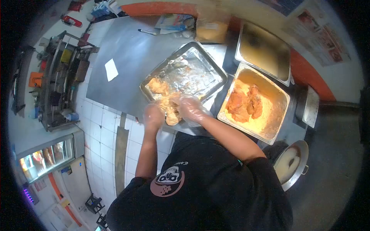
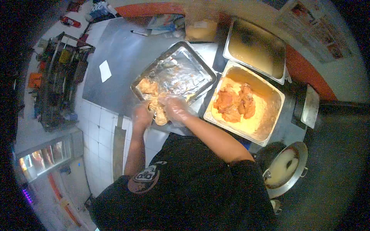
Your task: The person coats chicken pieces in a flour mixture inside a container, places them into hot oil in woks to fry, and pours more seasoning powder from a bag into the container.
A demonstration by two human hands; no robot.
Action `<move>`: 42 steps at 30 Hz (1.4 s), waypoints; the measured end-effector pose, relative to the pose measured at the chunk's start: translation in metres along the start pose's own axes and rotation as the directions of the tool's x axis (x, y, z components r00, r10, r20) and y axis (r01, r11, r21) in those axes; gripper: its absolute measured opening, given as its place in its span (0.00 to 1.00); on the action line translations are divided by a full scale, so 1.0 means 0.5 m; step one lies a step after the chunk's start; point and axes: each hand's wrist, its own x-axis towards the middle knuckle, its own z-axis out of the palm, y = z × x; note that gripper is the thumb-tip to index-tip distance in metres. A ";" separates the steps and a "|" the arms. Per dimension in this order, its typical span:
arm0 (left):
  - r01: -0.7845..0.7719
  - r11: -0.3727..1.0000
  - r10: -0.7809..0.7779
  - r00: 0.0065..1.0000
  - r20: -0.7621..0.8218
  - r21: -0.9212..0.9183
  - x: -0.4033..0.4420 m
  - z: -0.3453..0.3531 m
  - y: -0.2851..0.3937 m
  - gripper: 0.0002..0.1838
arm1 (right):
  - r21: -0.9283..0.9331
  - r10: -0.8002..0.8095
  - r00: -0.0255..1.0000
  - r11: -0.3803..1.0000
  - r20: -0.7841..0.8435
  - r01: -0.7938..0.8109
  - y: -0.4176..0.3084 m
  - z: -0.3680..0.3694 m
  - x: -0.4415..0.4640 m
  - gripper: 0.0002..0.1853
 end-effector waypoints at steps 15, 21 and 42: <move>-0.049 0.997 0.052 0.998 0.043 -0.061 0.017 0.001 -0.041 0.22 | -0.317 0.144 0.970 0.927 -0.196 -0.202 0.076 0.032 0.118 0.13; -0.142 0.981 0.154 0.985 0.081 -0.129 0.050 0.017 -0.072 0.18 | 0.851 0.349 0.915 0.525 -0.200 -0.015 0.116 -0.042 0.100 0.15; -0.259 0.836 0.314 0.949 0.035 -0.484 0.004 0.020 -0.045 0.16 | -0.118 0.189 0.981 0.976 0.046 -0.183 0.028 0.057 -0.022 0.11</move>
